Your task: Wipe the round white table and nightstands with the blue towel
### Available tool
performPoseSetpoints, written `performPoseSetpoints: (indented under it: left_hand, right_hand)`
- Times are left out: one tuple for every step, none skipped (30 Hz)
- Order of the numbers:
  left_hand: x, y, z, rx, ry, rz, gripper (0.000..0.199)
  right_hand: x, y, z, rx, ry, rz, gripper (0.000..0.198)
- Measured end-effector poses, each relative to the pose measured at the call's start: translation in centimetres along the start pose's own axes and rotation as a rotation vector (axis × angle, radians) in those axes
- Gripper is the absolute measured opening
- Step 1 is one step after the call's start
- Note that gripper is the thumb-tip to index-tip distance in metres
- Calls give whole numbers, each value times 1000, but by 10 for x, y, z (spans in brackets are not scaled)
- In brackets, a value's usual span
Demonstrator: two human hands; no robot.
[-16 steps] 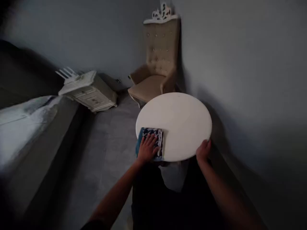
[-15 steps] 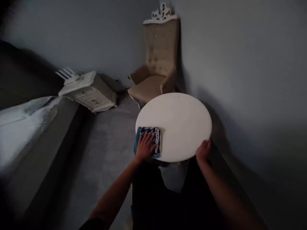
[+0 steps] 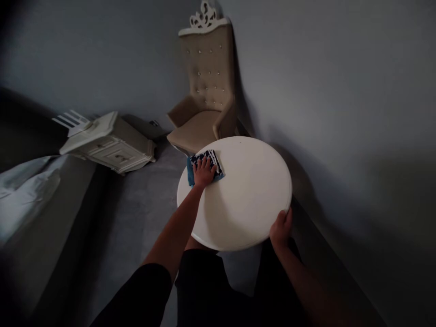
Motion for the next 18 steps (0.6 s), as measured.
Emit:
performPoseSetpoints:
  left_hand:
    - [-12,-12,-4,2,9,-8,79]
    - [-25,-23,-8,4,19,-18,80]
    - [-39,-32,-12,9,32,-29,80]
    - [-53,-39,-14,15,44,-42,80]
    - [-69,-44,-17,21,57,-57,80]
    - [-85,-46,-19,26,70,-77,80]
    - [-101,-46,-20,28,85,-102,80]
    - [-116,-42,-20,27,102,-135,79]
    - [-132,-36,-20,24,121,-173,79]
    - [-146,-28,-19,18,142,-212,78]
    - [-158,-16,-17,15,163,-253,78]
    - [-169,-2,-14,12,184,-287,77]
    - [-178,14,-11,10,204,-320,76]
    - [-185,33,-6,5,225,-357,76]
    - [-189,54,-1,-6,245,-397,75]
    - [-192,77,6,-21,263,-439,75]
    - [-192,100,12,-32,280,-489,74]
    - [-190,125,19,-43,294,-533,73]
  right_hand:
    - [-1,0,0,-12,19,-3,75]
    - [-1,1,0,-21,35,-8,77]
    - [-1,2,0,-25,42,-13,78]
    - [0,2,0,-25,40,-18,79]
    - [1,3,-1,-20,32,-27,79]
    - [1,4,-1,-14,22,-37,79]
    - [1,4,-2,-10,16,-49,80]
    - [1,4,-2,-9,17,-60,80]
    - [0,4,-2,-12,23,-70,82]
    - [-1,3,-2,-15,34,-74,83]
    - [-2,2,-2,-18,47,-73,84]
    - [-3,1,-1,-20,59,-68,84]
    - [-3,-1,-1,-18,66,-60,84]
    - [-3,-2,-1,-15,72,-51,83]
    - [-2,-3,-1,-15,79,-43,83]
    - [-1,-3,0,-17,90,-35,83]
    - [1,-3,0,-23,99,-29,83]
    - [3,-4,1,-29,109,-24,83]
Point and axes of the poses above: each hand's wrist, its own y-axis away from the middle knuckle, its own z-axis out of the back of the hand, x = y × z, the point moved 2 cm from there along -y, towards the middle knuckle, and after that the axes turned 14 degrees about -x, right-handed, at the moved point
